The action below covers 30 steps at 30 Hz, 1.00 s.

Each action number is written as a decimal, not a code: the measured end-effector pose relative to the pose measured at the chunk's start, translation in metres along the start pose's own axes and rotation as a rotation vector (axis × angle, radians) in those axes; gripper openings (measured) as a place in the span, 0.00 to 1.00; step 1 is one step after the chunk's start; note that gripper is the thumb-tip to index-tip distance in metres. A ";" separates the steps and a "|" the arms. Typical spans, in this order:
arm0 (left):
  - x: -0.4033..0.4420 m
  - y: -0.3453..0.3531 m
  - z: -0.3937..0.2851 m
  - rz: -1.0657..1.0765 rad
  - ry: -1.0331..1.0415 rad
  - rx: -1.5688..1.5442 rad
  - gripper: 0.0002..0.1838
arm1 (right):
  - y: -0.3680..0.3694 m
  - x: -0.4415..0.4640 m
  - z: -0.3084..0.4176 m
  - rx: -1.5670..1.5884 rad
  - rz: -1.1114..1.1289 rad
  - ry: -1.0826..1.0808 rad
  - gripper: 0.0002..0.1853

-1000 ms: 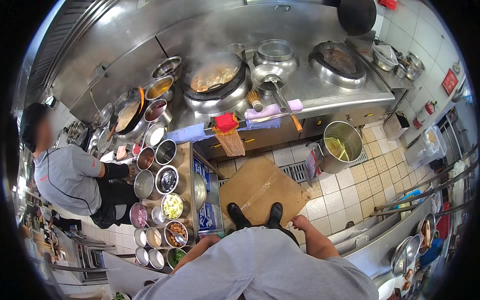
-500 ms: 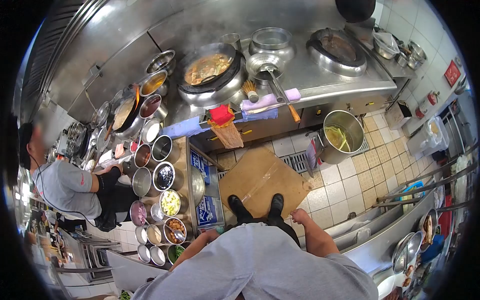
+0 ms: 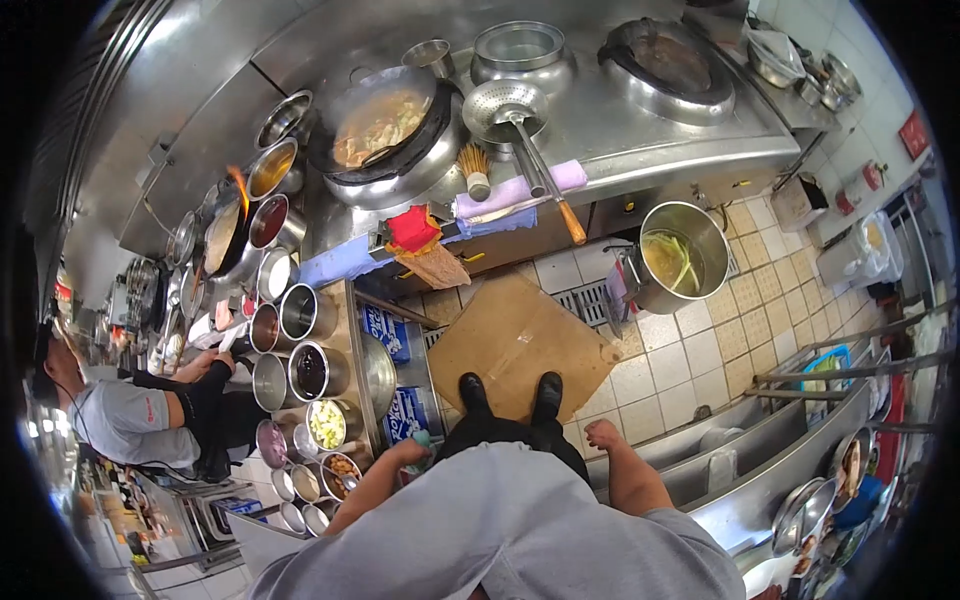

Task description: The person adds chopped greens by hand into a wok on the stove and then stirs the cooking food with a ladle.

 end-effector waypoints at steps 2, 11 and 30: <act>-0.004 -0.021 -0.007 -0.062 -0.014 -0.057 0.26 | -0.032 0.013 0.019 -0.107 -0.057 -0.178 0.08; 0.051 -0.049 -0.030 -0.228 0.086 -0.310 0.23 | -0.184 0.049 0.232 0.836 -0.415 -0.115 0.26; 0.191 -0.119 -0.049 -0.142 0.441 0.232 0.19 | -0.223 0.080 0.612 0.248 -0.447 -0.542 0.17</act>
Point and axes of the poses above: each hand's wrist, its own x-axis towards the middle knuckle, its own y-axis out of the palm, z = x × y, the point moved 8 cm from there along x, towards the middle knuckle, and after that the axes turned 9 degrees about -y, right-handed, at the moved point
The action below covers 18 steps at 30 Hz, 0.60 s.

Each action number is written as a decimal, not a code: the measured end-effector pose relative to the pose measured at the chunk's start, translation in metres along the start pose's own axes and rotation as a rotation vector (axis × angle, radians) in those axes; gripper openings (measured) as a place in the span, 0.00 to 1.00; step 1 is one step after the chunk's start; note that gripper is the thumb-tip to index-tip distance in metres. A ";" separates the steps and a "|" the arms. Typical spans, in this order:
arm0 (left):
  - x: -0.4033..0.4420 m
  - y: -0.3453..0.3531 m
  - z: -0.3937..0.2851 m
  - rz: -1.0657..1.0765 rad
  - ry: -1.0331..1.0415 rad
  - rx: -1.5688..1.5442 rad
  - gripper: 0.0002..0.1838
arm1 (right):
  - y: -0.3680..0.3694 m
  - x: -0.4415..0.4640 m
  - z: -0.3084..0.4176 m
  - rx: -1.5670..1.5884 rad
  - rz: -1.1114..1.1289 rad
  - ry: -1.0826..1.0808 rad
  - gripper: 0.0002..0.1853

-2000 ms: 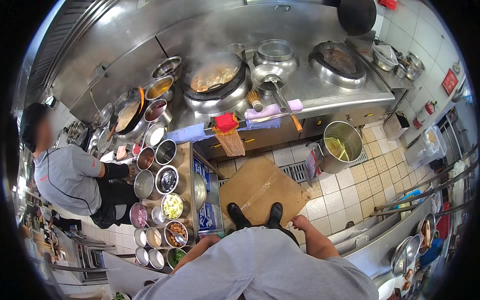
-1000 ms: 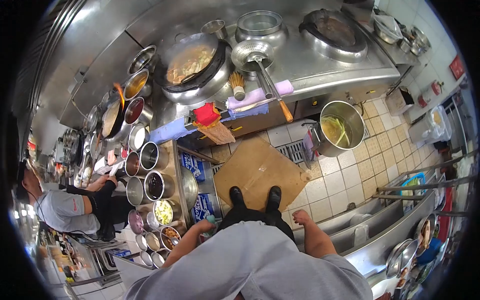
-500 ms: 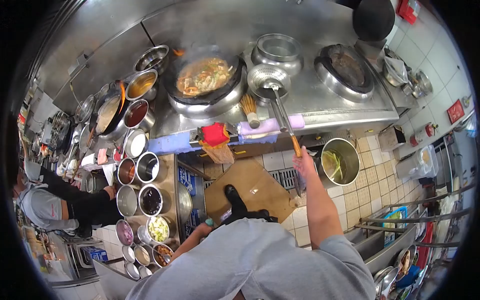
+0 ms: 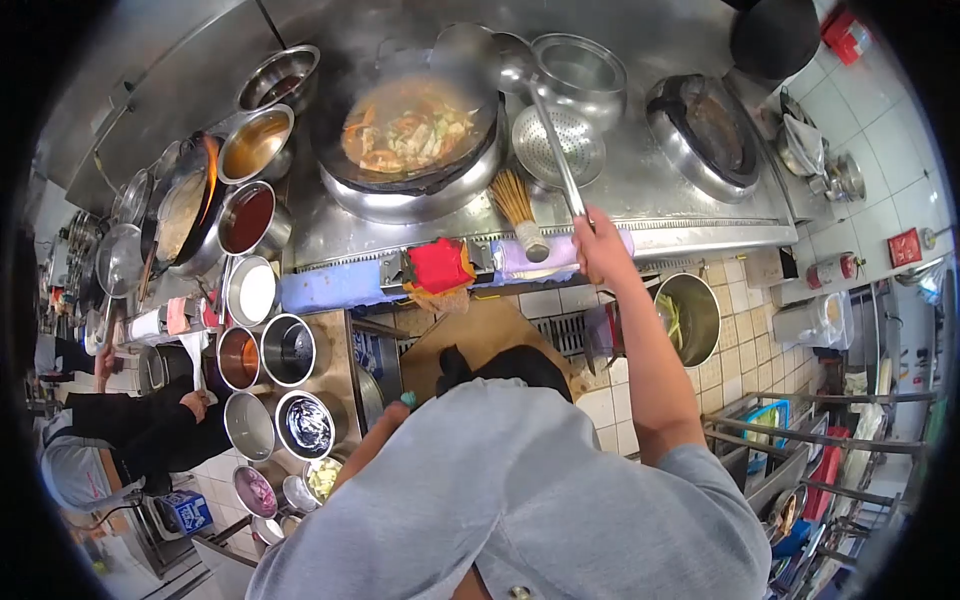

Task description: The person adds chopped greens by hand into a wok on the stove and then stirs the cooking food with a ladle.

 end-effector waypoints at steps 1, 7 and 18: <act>0.010 -0.005 0.017 -0.045 -0.138 -0.228 0.19 | 0.002 0.013 0.015 -0.142 0.015 -0.065 0.19; 0.006 -0.041 0.013 -0.118 -0.042 -0.184 0.20 | 0.044 0.102 0.053 -0.578 0.004 -0.356 0.21; 0.003 0.039 0.007 -0.025 -0.257 -0.459 0.13 | 0.101 0.093 0.039 0.245 0.512 0.213 0.17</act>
Point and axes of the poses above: each hand's wrist, its own x-axis towards the middle knuckle, its own y-axis out of the palm, z = x × y, the point moved 8 cm from there along x, towards the middle knuckle, and after that the axes turned 9 degrees about -y, right-handed, at the moved point
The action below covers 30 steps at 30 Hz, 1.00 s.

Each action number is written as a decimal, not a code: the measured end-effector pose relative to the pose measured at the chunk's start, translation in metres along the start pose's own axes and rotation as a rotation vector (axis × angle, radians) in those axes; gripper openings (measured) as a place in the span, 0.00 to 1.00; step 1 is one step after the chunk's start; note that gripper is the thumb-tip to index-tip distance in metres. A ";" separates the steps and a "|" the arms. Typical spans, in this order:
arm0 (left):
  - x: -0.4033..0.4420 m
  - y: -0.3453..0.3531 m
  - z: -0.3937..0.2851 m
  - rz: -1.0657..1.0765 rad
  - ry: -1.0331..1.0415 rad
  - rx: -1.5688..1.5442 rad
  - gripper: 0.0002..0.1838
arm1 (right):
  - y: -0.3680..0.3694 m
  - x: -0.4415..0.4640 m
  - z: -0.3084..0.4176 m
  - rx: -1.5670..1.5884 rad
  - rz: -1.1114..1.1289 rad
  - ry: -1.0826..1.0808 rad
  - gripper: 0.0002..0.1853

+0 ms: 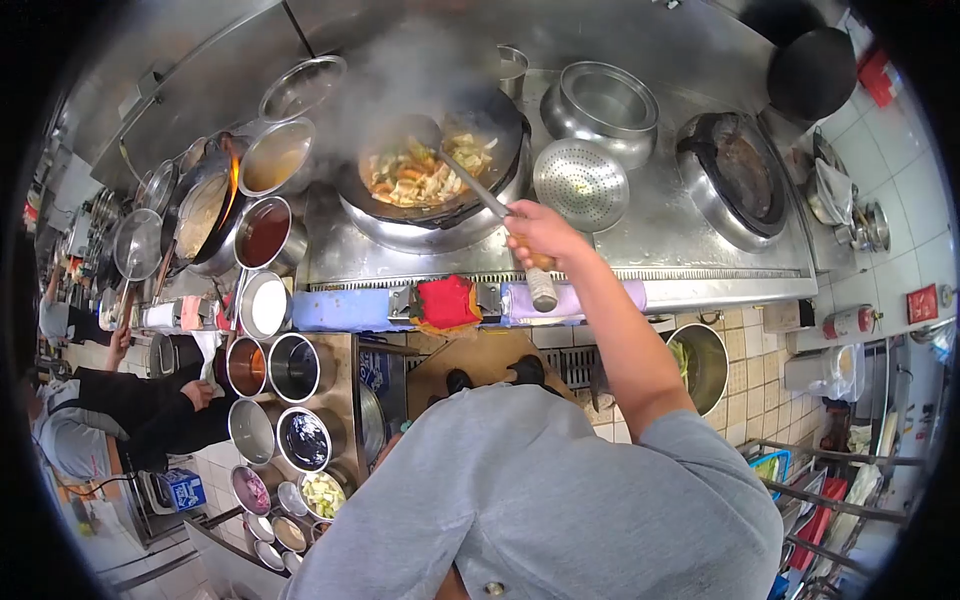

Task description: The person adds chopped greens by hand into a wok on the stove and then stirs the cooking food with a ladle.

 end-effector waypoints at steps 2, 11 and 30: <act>-0.003 0.008 0.000 0.010 -0.023 -0.024 0.13 | -0.015 0.007 0.008 -0.074 -0.056 -0.061 0.15; -0.010 0.016 -0.007 0.019 -0.061 -0.047 0.14 | -0.013 0.097 0.012 -0.384 -0.132 -0.198 0.21; -0.003 0.020 -0.001 0.028 -0.082 -0.074 0.15 | -0.075 -0.082 0.084 -1.746 -0.247 -0.570 0.26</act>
Point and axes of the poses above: each hand's wrist, its own x-axis towards the middle knuckle, its own y-axis out of the palm, z = x × y, the point moved 8 cm from there along x, towards the middle knuckle, and after that the axes turned 9 degrees about -y, right-handed, at the moved point
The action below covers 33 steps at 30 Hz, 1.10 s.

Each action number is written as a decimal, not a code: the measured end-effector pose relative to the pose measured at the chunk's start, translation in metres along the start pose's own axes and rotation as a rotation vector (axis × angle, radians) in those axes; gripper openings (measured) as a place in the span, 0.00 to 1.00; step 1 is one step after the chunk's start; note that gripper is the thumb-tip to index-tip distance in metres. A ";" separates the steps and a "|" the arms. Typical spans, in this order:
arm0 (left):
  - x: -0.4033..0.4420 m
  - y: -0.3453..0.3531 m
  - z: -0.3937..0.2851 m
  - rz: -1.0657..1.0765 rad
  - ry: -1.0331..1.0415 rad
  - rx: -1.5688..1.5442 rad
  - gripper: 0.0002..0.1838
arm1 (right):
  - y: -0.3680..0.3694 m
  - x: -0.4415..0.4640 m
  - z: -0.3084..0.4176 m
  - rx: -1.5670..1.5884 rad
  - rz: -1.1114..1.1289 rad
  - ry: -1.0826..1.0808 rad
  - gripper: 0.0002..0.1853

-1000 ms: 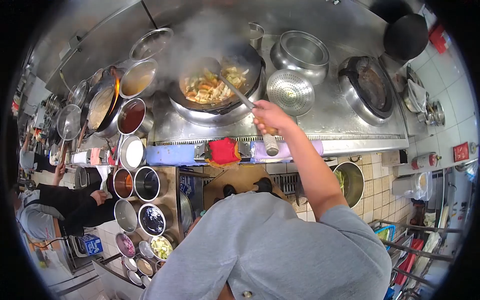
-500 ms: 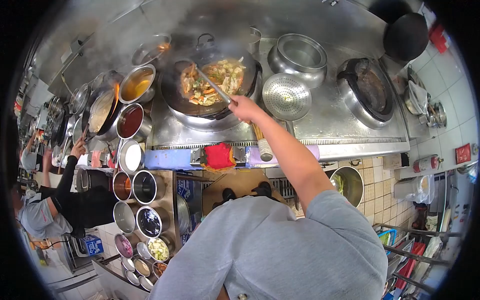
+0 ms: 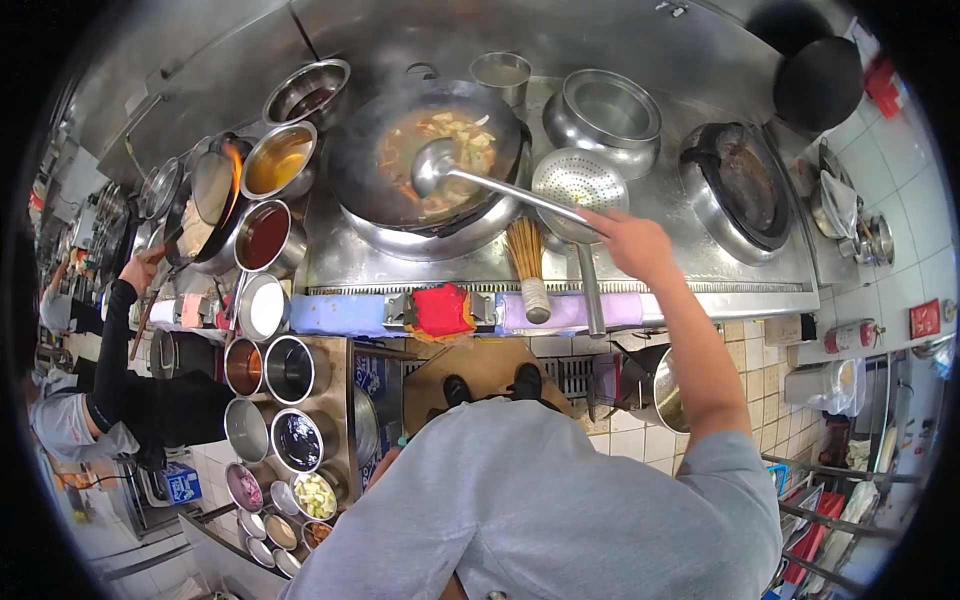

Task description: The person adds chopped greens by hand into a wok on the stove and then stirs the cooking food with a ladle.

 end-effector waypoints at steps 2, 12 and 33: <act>0.001 -0.001 0.001 -0.007 0.000 -0.005 0.16 | -0.041 -0.020 0.005 0.125 0.055 0.056 0.23; 0.001 -0.034 -0.033 0.047 0.402 0.571 0.15 | 0.016 -0.037 0.019 0.267 0.113 0.185 0.23; 0.006 -0.068 0.023 0.004 0.085 0.172 0.17 | 0.056 0.013 0.072 0.779 -0.088 0.456 0.22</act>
Point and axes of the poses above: each hand's wrist, its own x-axis towards the middle knuckle, its own y-axis out of the palm, z = x × y, the point moved 8 cm from there along x, towards the middle knuckle, and after that the axes turned 9 degrees about -y, right-handed, at the moved point
